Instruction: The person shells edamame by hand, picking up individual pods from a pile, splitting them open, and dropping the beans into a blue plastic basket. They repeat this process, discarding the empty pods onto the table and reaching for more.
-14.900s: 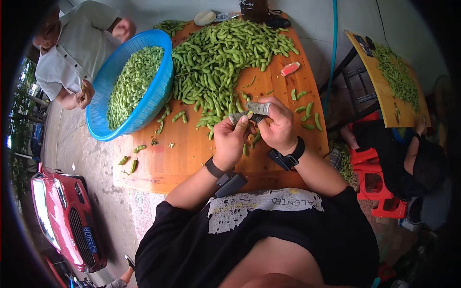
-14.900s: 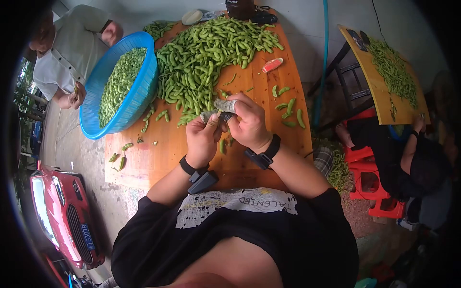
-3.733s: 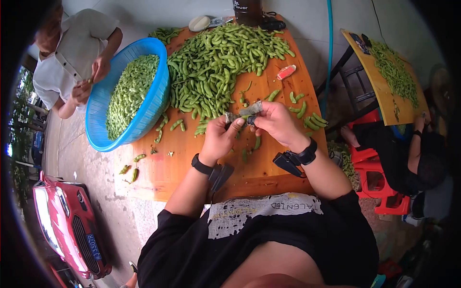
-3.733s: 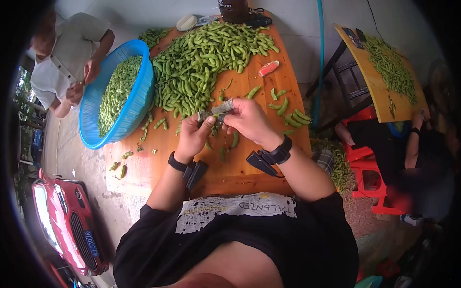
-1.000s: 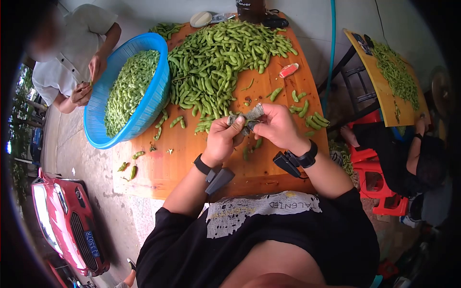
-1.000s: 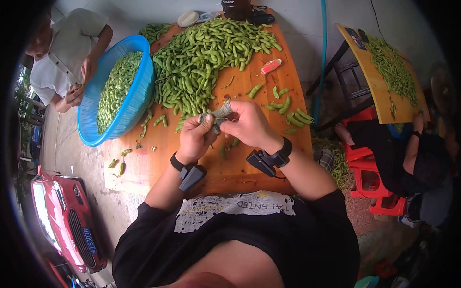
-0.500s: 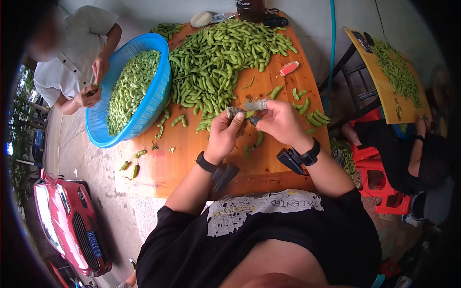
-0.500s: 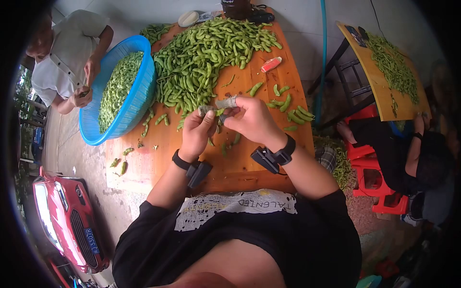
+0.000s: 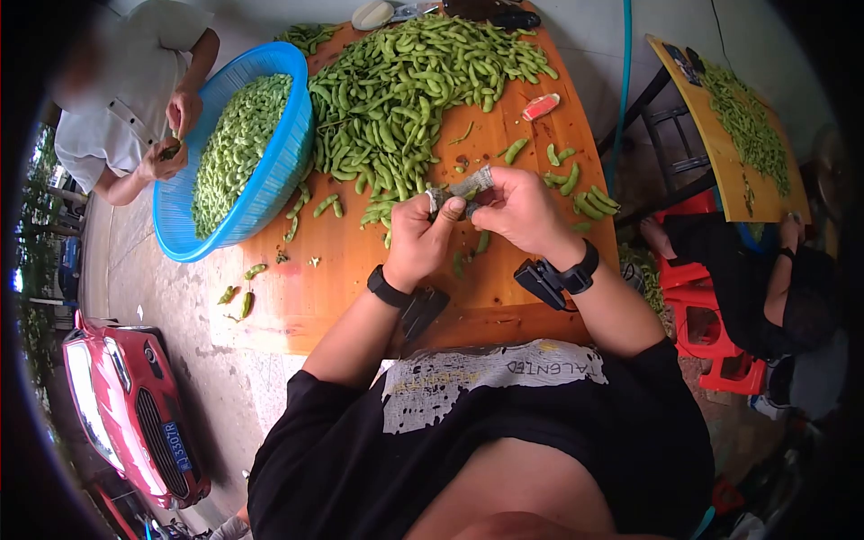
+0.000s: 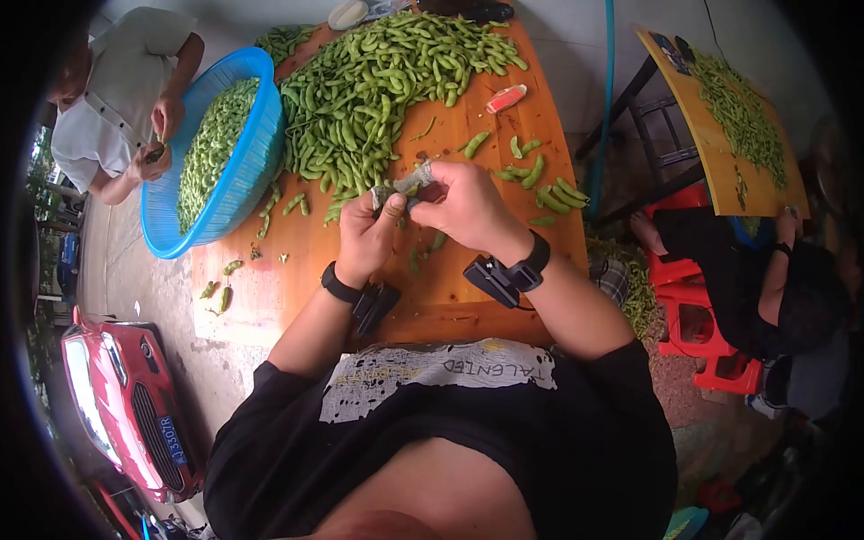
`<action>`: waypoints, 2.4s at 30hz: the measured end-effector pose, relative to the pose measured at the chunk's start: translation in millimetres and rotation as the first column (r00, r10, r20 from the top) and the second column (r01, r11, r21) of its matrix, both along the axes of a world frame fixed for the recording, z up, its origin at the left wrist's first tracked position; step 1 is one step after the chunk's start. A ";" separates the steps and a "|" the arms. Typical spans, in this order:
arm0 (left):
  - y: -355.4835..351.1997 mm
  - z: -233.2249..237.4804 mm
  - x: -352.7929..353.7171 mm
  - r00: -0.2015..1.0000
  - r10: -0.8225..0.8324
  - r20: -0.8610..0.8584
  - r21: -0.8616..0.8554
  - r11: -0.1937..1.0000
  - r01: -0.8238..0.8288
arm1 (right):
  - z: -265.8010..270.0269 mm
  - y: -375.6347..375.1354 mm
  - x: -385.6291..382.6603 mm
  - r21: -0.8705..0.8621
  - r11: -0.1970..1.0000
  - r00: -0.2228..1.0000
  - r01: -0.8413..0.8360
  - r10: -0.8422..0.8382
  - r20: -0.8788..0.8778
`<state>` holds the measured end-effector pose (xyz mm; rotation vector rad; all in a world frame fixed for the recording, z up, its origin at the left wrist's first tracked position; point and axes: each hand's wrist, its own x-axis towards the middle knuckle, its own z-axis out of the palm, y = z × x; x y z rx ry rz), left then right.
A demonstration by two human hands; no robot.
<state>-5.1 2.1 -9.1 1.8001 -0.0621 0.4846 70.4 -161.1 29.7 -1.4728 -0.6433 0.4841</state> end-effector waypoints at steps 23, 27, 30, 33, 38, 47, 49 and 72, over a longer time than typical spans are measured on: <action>-5.2 1.4 -10.3 0.607 -0.768 0.205 -0.973 -0.094 0.209 | 19.3 -7.4 6.0 0.071 0.994 0.656 -0.083 0.001 0.755; -7.2 8.3 -9.0 0.605 -0.765 0.220 -0.975 -0.159 0.153 | 14.8 -8.3 5.0 0.050 0.998 0.646 -0.049 -0.007 0.763; -5.3 25.6 -3.5 0.853 -0.494 -0.169 -0.842 0.522 0.135 | -1.1 -1.2 3.3 0.076 0.993 0.896 0.087 -0.111 0.429; 3.8 13.7 0.3 0.952 -0.186 -0.245 -0.351 0.932 0.092 | -3.7 1.3 3.9 0.049 0.997 0.980 0.056 -0.065 0.189; 11.6 22.4 -5.1 0.990 -0.101 -0.100 0.077 0.991 0.109 | 19.2 -9.2 -0.6 -0.084 0.993 0.829 0.079 -0.019 0.560; -1.1 40.4 -17.8 0.970 -0.129 0.207 0.248 0.966 0.075 | 32.6 -9.8 -7.4 0.005 1.000 0.538 0.024 -0.017 0.843; -2.3 39.7 -17.9 0.965 -0.129 0.230 0.268 0.961 0.064 | 23.7 -7.5 -5.6 0.034 0.999 0.655 -0.016 -0.015 0.755; -1.5 44.0 -10.5 0.959 0.002 0.285 0.550 0.818 -0.165 | 4.9 -3.7 -4.2 0.025 0.995 0.970 -0.101 0.104 -0.220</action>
